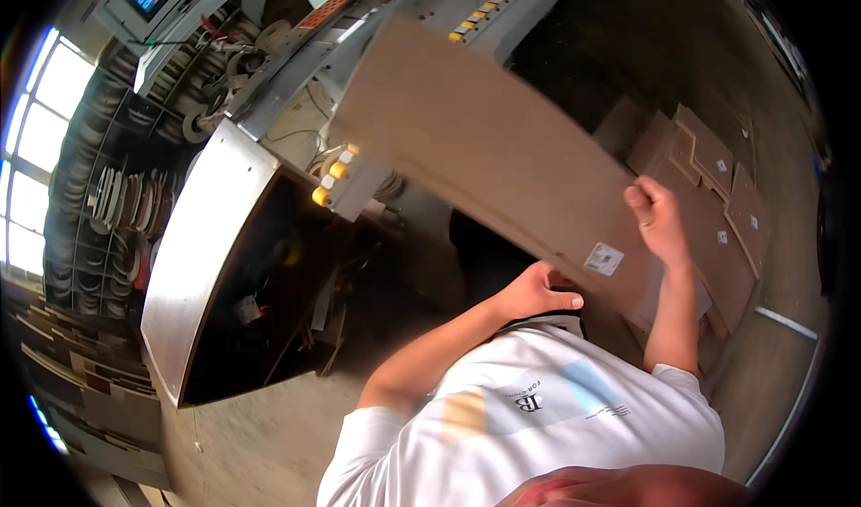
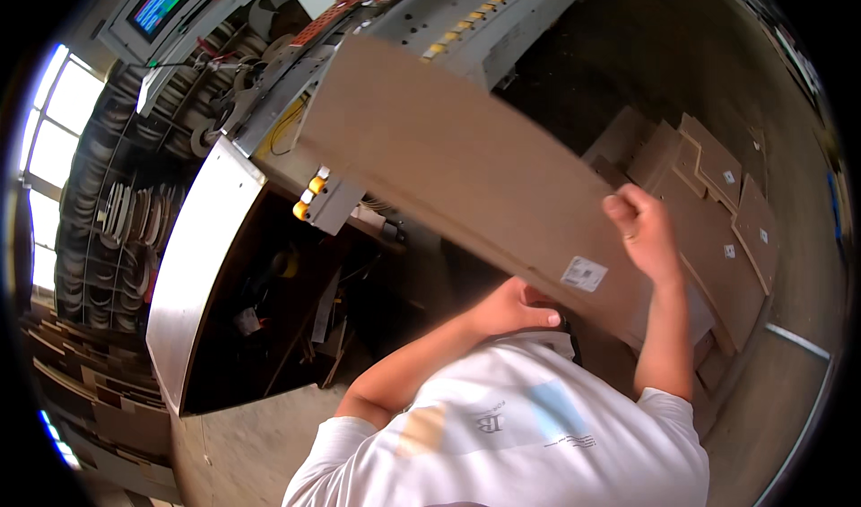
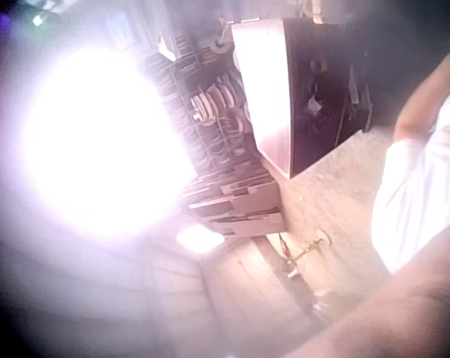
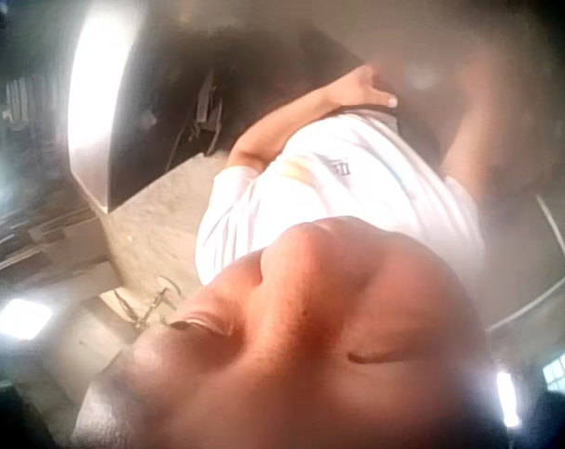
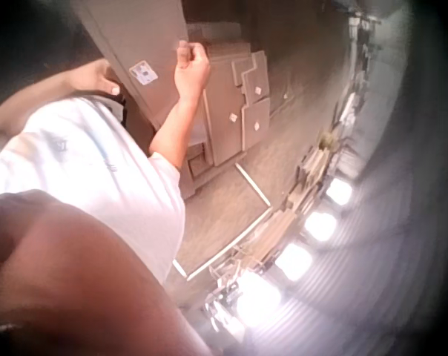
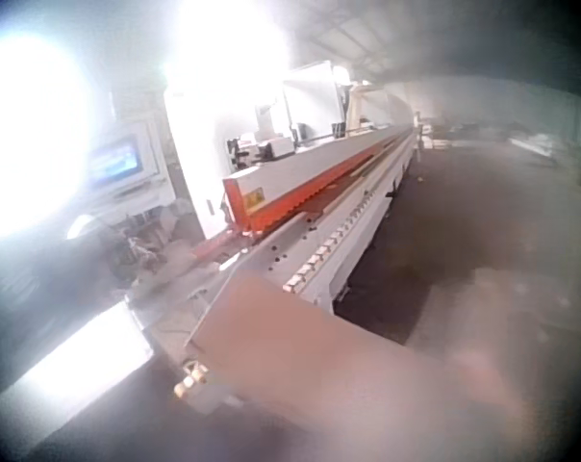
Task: The person repeatedly picks up flat cardboard pieces from a stack and places them onto a roller conveyor belt. The person handles the cardboard by hand, moving each piece individually from the floor pile to the machine's intake area.
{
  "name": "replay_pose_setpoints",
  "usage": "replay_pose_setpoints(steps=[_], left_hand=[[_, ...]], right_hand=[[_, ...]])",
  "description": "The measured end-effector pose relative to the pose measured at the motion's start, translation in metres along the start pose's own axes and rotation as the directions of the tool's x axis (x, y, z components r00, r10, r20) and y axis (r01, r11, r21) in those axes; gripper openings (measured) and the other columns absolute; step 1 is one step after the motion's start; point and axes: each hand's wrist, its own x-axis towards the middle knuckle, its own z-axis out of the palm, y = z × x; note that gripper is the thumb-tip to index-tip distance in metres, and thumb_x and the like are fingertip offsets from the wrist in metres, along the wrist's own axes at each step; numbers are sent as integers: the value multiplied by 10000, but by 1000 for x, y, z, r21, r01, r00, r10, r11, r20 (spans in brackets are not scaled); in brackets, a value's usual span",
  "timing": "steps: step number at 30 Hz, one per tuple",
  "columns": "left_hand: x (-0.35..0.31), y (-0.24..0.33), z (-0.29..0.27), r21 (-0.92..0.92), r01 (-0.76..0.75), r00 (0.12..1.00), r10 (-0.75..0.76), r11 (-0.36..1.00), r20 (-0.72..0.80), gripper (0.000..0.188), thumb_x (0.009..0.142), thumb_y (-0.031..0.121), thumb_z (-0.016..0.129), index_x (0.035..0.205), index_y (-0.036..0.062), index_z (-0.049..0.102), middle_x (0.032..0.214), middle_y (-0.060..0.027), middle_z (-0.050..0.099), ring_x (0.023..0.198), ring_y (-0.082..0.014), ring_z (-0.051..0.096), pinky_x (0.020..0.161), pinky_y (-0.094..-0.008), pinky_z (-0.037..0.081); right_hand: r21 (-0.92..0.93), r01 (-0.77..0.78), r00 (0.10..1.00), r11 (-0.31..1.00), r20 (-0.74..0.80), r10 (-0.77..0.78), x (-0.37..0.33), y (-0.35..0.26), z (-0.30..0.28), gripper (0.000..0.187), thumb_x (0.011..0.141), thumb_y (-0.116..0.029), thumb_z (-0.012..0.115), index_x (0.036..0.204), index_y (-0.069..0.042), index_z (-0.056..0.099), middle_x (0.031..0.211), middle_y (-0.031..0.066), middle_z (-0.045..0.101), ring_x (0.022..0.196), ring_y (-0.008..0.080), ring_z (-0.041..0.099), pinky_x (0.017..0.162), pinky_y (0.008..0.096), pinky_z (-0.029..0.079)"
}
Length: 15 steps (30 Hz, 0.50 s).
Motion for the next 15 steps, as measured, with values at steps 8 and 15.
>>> replay_pose_setpoints(steps=[8,15], left_hand=[[-71,9,-13,-11,-287,716,207,958,-667,394,956,157,759,1301,33,616,1216,-78,680,1084,-183,645,934,-343,537],[-162,82,-75,-46,-598,499,326,801,-803,399,994,253,643,1331,50,581,1147,-87,707,970,-230,709,756,-371,592]], right_hand=[[-216,348,937,912,106,-332,36,-101,80,479,867,-437,799,1189,-106,671,1096,93,742,980,284,697,841,407,544],[-460,131,987,878,-23,-160,13,-61,20,680,890,-333,765,1475,-89,519,1575,132,489,1438,333,469,1194,475,368]])
